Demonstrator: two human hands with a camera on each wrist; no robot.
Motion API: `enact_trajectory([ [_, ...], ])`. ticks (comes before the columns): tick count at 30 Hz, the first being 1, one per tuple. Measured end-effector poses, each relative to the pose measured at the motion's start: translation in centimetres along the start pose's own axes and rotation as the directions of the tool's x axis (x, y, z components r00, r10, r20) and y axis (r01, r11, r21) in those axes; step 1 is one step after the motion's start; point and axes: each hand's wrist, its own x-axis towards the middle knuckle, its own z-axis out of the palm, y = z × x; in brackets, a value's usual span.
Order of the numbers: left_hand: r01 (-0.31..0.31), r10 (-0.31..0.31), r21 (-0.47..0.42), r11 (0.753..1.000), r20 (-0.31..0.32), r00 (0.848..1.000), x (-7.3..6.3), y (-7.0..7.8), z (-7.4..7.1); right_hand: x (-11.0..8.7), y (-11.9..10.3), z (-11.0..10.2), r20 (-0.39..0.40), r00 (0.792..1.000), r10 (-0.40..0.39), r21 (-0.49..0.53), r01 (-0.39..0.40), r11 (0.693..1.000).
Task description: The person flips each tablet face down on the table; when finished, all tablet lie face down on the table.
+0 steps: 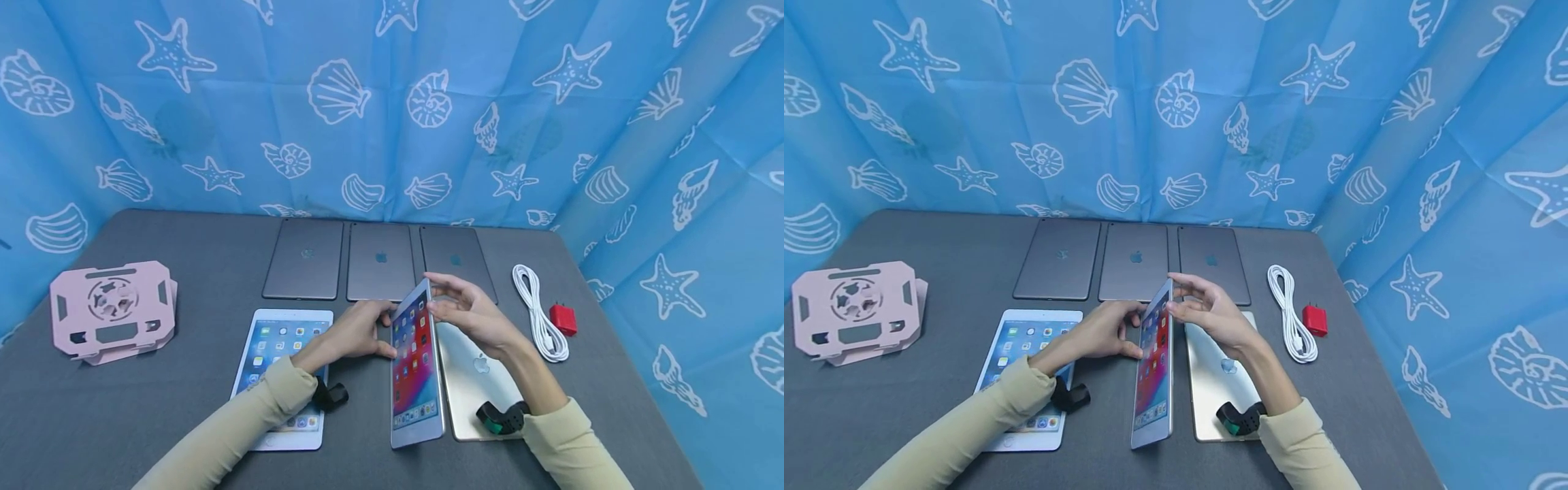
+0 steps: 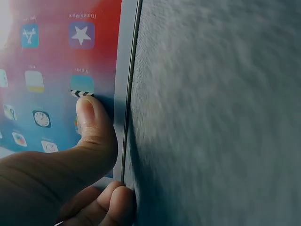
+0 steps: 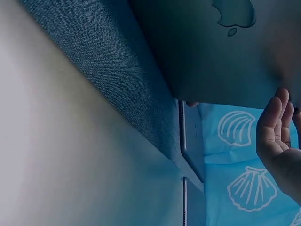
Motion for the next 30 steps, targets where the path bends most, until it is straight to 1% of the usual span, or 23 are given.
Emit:
enact_trajectory([
  [6,-0.021,0.021,0.006,1.0,-0.007,1.0,0.6,0.4,0.5,0.1,-0.3,0.2,-0.01,1.0,-0.011,-0.018,0.011,1.0],
  [13,-0.036,0.037,-0.06,0.998,0.008,0.999,0.9,0.6,1.1,0.2,-0.5,0.5,-0.021,1.0,-0.008,-0.025,0.008,1.0],
  [18,-0.031,0.032,-0.085,0.996,0.017,0.999,1.0,0.9,1.4,0.2,-0.5,0.7,-0.04,0.999,0.001,-0.063,-0.004,0.998],
  [26,-0.006,0.006,-0.046,0.999,-0.004,1.0,1.1,1.3,1.9,0.3,-0.6,0.9,-0.045,0.999,0.007,-0.103,-0.011,0.995],
  [28,0.0,0.0,-0.054,0.999,0.004,1.0,1.0,1.3,1.9,0.3,-0.5,0.9,-0.049,0.999,0.007,-0.106,-0.013,0.994],
  [30,-0.011,0.012,-0.074,0.997,0.018,1.0,1.0,1.2,1.8,0.3,-0.4,0.9,-0.049,0.999,0.005,-0.108,-0.01,0.994],
])
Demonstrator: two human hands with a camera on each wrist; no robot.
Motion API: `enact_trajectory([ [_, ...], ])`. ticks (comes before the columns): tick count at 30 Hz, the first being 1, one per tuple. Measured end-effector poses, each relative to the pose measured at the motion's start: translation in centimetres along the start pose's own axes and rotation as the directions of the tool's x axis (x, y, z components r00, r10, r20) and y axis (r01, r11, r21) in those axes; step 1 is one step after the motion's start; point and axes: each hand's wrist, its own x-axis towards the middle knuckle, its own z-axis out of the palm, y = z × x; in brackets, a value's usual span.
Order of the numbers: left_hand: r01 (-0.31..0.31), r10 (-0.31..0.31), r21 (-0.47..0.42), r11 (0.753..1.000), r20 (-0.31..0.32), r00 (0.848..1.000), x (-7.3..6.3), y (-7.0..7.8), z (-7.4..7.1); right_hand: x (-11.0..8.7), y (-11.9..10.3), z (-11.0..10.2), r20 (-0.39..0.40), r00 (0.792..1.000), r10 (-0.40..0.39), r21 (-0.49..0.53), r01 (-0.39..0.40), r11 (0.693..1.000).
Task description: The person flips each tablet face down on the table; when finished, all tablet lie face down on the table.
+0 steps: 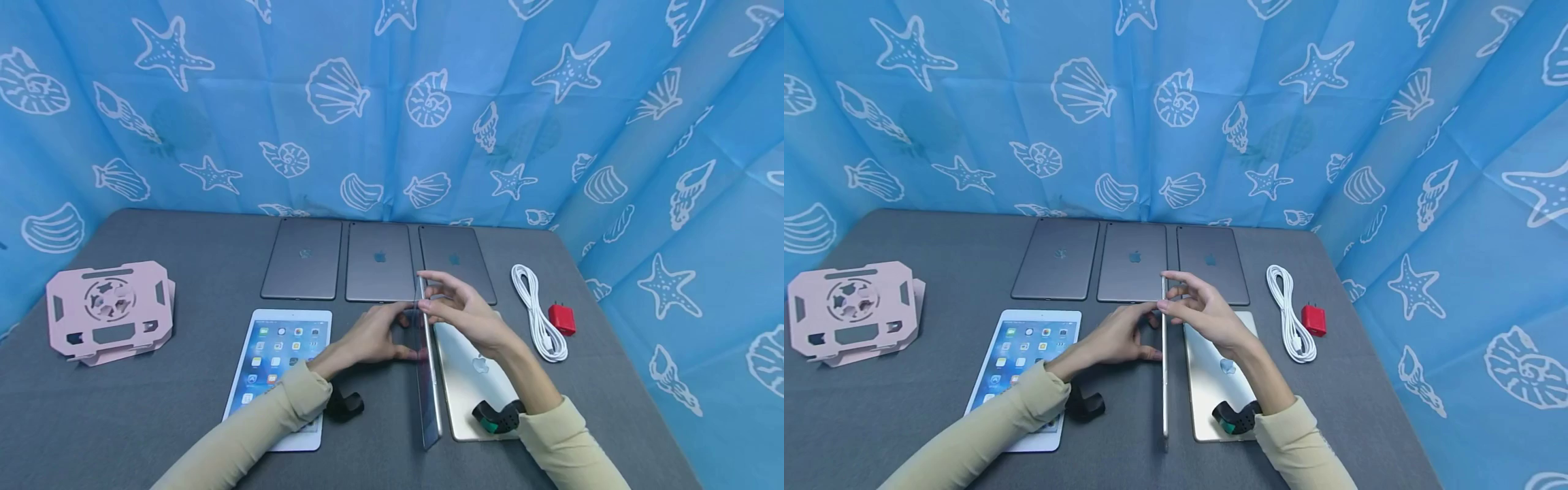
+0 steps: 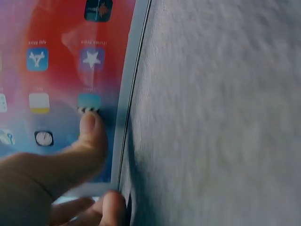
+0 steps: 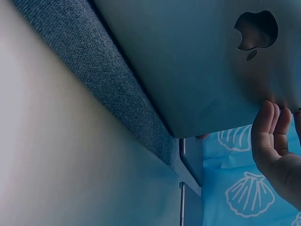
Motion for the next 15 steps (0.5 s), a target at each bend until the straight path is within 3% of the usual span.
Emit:
enact_trajectory([
  [6,-0.043,0.052,-0.136,0.99,0.057,0.997,-0.7,-0.1,-1.8,0.1,0.0,0.3,0.012,1.0,-0.014,-0.009,0.014,1.0],
  [15,-0.13,0.155,-0.338,0.932,0.048,0.987,-2.0,1.2,-5.1,0.4,0.0,0.8,0.031,0.999,-0.019,-0.041,0.02,0.999],
])
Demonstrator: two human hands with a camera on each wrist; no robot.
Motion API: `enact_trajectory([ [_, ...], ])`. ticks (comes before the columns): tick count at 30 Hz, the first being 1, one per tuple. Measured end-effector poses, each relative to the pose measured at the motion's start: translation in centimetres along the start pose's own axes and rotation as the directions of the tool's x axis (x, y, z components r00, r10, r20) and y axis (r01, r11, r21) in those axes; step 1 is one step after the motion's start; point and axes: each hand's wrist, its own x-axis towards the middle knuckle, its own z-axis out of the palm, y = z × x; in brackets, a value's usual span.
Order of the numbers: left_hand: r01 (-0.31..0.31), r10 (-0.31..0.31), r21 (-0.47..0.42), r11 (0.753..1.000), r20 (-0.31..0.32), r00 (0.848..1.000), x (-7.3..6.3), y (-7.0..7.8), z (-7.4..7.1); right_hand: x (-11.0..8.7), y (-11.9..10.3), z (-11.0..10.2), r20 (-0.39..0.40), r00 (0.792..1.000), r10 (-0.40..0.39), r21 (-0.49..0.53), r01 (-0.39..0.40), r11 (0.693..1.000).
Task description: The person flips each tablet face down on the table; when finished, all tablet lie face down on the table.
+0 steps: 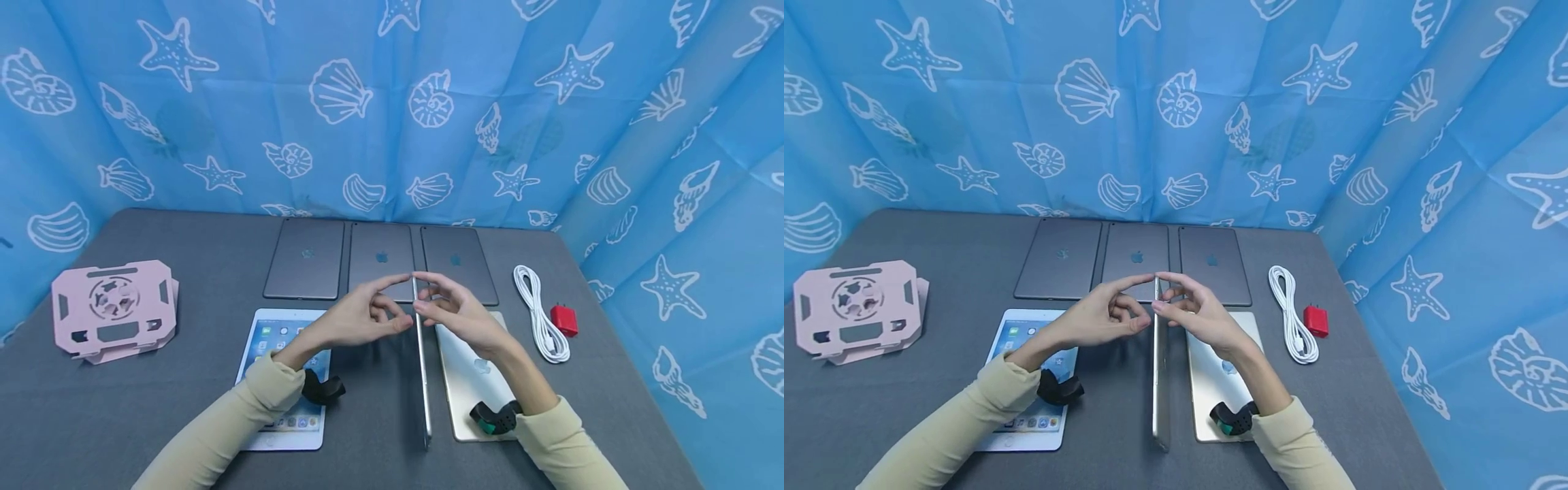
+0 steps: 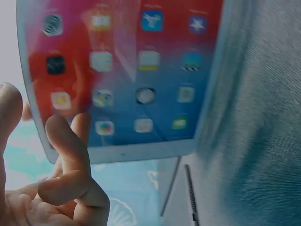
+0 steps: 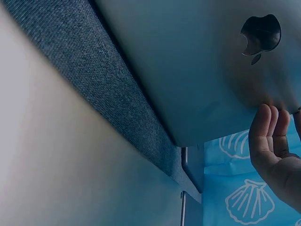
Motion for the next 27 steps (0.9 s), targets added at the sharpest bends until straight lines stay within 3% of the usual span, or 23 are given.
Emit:
enact_trajectory([
  [6,0.007,-0.007,-0.006,1.0,0.003,1.0,-0.8,0.3,-0.6,0.0,0.6,0.1,0.083,0.995,0.059,-0.112,-0.049,0.992],
  [11,0.067,-0.067,-0.047,0.997,-0.003,0.998,-1.7,0.0,-1.6,0.1,1.6,-0.1,0.131,0.973,0.188,-0.269,-0.147,0.952],
  [16,0.085,-0.086,-0.061,0.995,-0.014,0.996,-2.1,-0.4,-2.1,0.5,2.1,0.1,0.142,0.969,0.203,-0.315,-0.151,0.937],
  [21,0.094,-0.095,-0.056,0.994,-0.01,0.995,-2.6,-0.9,-2.4,0.6,1.9,0.6,0.069,0.97,0.232,-0.357,-0.194,0.914],
  [27,0.092,-0.091,-0.064,0.994,0.016,0.996,-3.2,-1.6,-3.0,0.7,1.7,1.6,-0.041,0.97,0.238,-0.5,-0.226,0.836],
])
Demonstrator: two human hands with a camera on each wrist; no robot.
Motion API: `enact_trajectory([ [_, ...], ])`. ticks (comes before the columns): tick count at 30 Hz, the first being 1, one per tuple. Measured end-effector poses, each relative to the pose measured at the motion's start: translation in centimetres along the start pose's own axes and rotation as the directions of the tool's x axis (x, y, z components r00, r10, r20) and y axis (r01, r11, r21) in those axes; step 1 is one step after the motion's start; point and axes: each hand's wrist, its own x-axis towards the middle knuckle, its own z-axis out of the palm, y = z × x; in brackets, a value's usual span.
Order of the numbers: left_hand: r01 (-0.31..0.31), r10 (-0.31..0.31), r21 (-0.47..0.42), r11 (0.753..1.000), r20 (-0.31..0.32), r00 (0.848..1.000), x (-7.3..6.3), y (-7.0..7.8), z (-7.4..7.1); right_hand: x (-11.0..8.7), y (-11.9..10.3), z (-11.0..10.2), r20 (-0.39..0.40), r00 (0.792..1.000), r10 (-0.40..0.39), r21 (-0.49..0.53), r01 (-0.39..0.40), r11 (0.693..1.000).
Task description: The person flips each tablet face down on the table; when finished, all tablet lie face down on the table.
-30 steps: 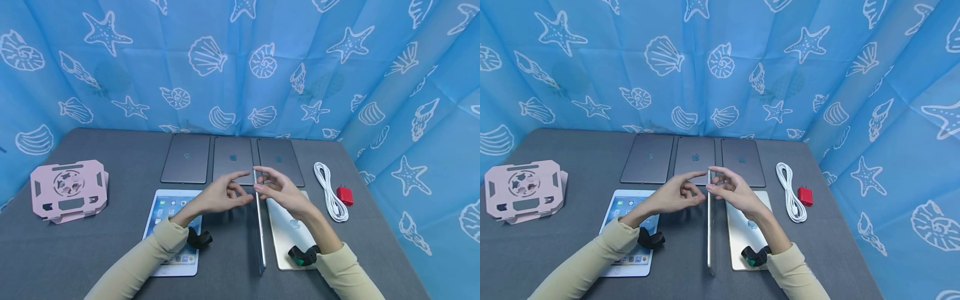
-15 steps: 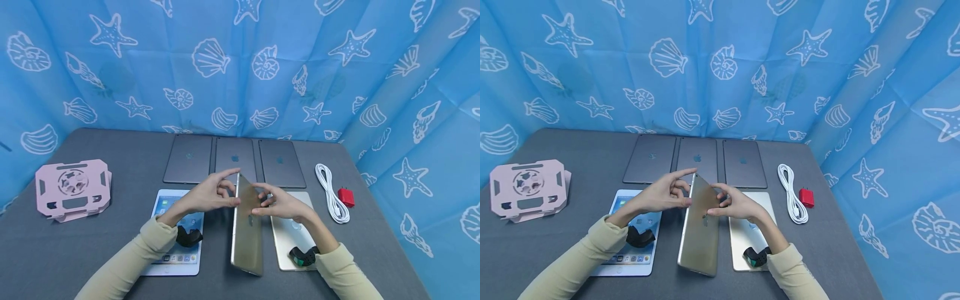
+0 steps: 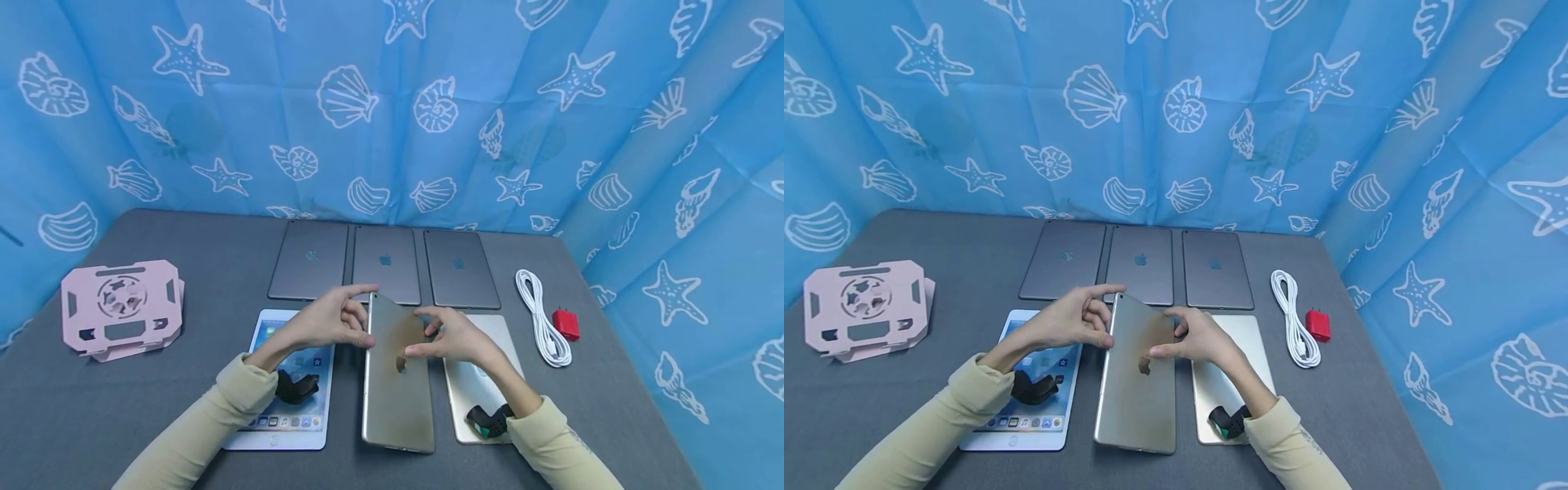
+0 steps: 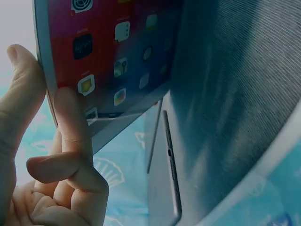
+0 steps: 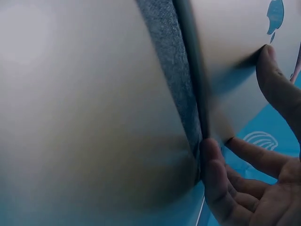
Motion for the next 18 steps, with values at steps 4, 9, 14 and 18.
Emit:
enact_trajectory([
  [4,0.017,-0.017,0.001,1.0,0.025,1.0,-0.1,-0.6,-0.4,0.2,-0.2,0.4,-0.044,0.999,-0.016,-0.07,0.013,0.997],
  [9,0.058,-0.059,0.03,0.998,0.045,0.997,-0.4,-1.1,-0.9,0.4,-0.3,0.8,-0.066,0.997,-0.042,-0.123,0.034,0.992],
  [14,0.096,-0.099,0.061,0.994,0.056,0.993,-0.6,-1.8,-1.1,0.6,-0.6,1.1,-0.087,0.995,-0.054,-0.178,0.038,0.983],
  [18,0.126,-0.131,0.094,0.988,0.048,0.99,-0.6,-2.7,-1.0,1.0,-1.0,1.4,-0.106,0.992,-0.069,-0.23,0.043,0.972],
])
